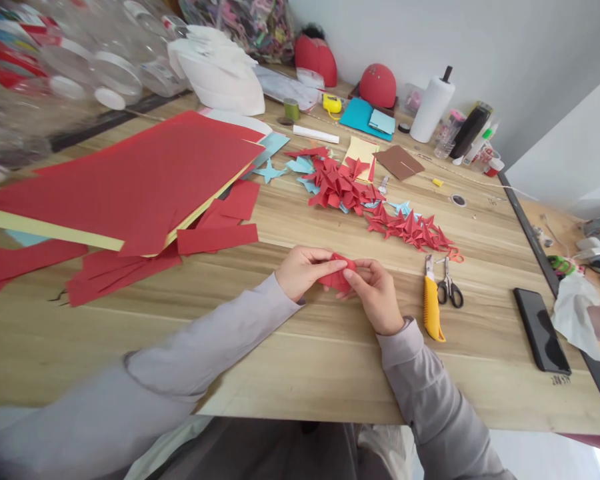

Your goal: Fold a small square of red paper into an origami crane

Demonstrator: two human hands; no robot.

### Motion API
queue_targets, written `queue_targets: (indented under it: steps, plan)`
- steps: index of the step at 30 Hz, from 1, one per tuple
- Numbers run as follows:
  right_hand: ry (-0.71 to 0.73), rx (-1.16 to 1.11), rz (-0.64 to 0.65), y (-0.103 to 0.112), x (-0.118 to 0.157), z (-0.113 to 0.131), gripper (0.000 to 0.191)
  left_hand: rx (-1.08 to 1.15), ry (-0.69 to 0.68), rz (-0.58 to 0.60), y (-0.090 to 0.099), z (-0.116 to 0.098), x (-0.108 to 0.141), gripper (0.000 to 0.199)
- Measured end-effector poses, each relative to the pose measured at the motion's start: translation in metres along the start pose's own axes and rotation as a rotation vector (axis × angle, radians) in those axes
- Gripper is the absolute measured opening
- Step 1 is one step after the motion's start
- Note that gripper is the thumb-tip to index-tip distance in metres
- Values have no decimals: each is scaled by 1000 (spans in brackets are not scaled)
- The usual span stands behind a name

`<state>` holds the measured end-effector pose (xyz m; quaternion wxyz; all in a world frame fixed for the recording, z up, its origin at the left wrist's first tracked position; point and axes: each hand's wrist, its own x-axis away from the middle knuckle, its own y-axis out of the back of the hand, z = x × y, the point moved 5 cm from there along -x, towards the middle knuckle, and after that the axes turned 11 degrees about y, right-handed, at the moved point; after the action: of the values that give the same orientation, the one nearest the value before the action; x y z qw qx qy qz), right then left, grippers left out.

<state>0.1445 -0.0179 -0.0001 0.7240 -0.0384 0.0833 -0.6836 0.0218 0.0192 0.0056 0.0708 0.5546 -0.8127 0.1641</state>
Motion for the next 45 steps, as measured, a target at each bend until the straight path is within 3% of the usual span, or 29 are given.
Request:
queue_targets:
  steps: [6,17,26,31,37,45]
  plan:
    - [16,44,-7,0,0,-1,37,-36,4,5,0,0,-1,26]
    - [27,80,98,-7,1,2,23,-14,37,5,-1,3,-1,31]
    - [14,116,116,-7,3,1,26,-74,-93,-68,2,-1,-1,30]
    - [15,129,114,-8,3,2,28,-79,-91,-76,2,-1,0,32]
    - [-7,134,107,-9,3,3,29,-46,-42,-189,7,3,-2,50]
    - [-10,81,101,-6,1,-1,28,-81,-76,-63,0,-4,1,31]
